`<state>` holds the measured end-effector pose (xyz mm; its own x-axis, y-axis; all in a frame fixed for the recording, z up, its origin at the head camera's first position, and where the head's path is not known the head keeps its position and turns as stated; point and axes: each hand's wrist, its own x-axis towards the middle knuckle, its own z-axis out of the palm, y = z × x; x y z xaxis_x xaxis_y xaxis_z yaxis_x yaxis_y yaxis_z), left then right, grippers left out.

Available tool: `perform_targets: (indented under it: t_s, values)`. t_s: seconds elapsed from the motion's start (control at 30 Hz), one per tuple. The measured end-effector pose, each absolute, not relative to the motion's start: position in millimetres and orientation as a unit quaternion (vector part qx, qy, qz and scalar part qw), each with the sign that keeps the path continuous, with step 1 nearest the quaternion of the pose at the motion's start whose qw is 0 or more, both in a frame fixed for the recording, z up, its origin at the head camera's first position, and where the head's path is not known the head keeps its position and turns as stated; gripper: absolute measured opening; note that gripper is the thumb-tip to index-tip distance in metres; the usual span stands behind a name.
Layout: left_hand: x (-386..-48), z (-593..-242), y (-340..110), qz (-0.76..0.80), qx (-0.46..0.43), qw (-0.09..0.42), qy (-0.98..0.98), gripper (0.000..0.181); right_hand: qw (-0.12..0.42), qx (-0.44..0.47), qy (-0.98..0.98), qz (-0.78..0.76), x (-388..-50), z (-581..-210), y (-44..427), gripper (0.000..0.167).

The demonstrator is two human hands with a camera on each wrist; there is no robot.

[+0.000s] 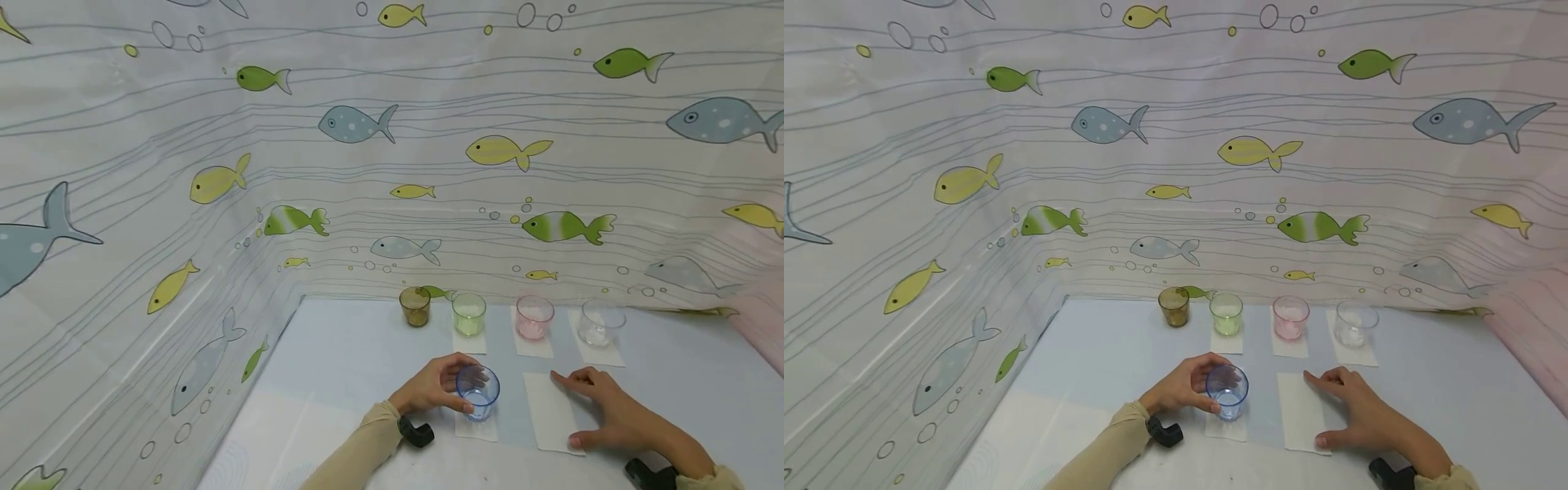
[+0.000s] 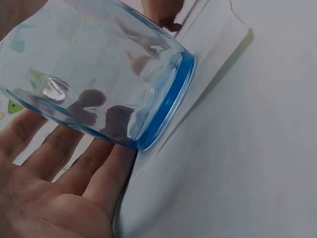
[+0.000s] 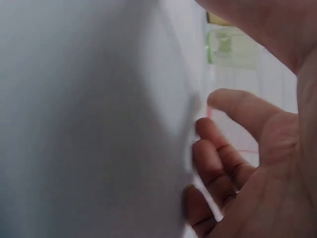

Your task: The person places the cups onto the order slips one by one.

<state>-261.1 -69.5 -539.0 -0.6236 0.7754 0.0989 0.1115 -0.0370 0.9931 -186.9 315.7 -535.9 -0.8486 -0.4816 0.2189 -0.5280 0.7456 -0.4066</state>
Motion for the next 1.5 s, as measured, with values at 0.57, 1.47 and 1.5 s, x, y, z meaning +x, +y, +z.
perform_targets:
  t_s: [0.57,1.47,1.5]
  values:
    - [-277.3,-514.2,-93.2,0.675,0.336,0.126,0.645,0.062,0.06,0.29,-0.917,0.266,-186.8,-546.8,323.5,0.101]
    - [-338.6,-547.1,-126.3,0.679,0.043,-0.118,0.723,0.096,0.06,0.296,-0.91,0.286,-186.3,-548.0,324.3,0.099]
    - [-341.4,-546.8,-125.1,0.678,0.046,-0.118,0.724,0.097,0.061,0.297,-0.909,0.287,-186.5,-547.8,324.3,0.099]
